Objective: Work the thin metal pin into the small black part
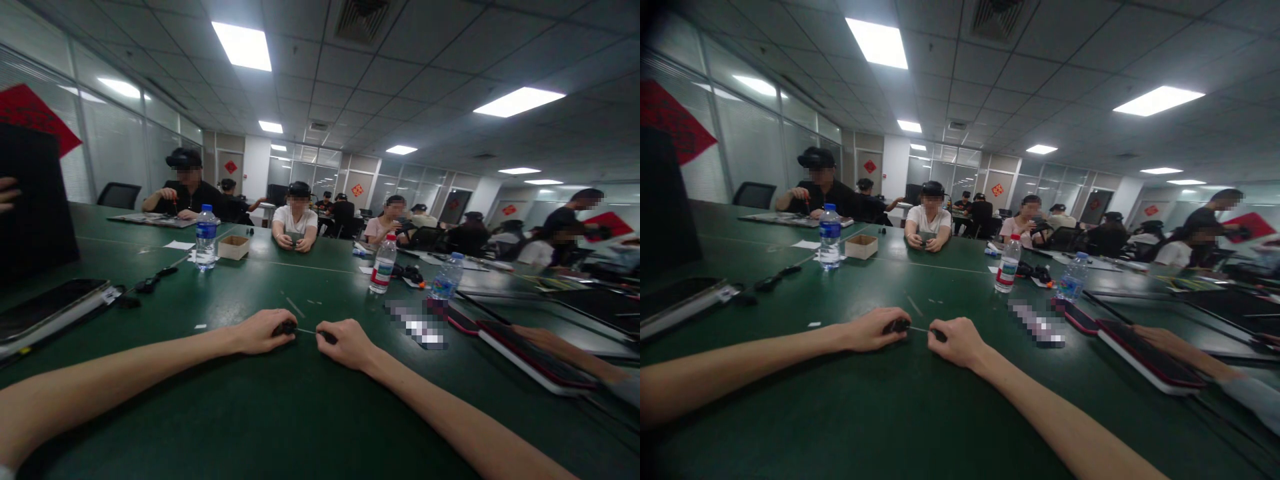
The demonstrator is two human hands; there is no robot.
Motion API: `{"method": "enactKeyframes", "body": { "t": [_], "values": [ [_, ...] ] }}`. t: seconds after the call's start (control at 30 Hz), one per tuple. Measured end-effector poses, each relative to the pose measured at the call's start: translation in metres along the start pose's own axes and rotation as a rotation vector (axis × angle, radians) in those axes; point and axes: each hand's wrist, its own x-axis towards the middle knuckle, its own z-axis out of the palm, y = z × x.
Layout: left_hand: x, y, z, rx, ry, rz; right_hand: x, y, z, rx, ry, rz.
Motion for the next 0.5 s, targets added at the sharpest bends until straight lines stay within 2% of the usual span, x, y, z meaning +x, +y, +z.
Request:
{"method": "enactKeyframes", "body": {
  "t": [0.5],
  "values": [
    [-0.0015, 0.0047, -0.0045, -0.066, 0.009, -0.039, 0.0003, -0.0002, 0.0006, -0.009, 0.014, 0.062]
  ]
}}
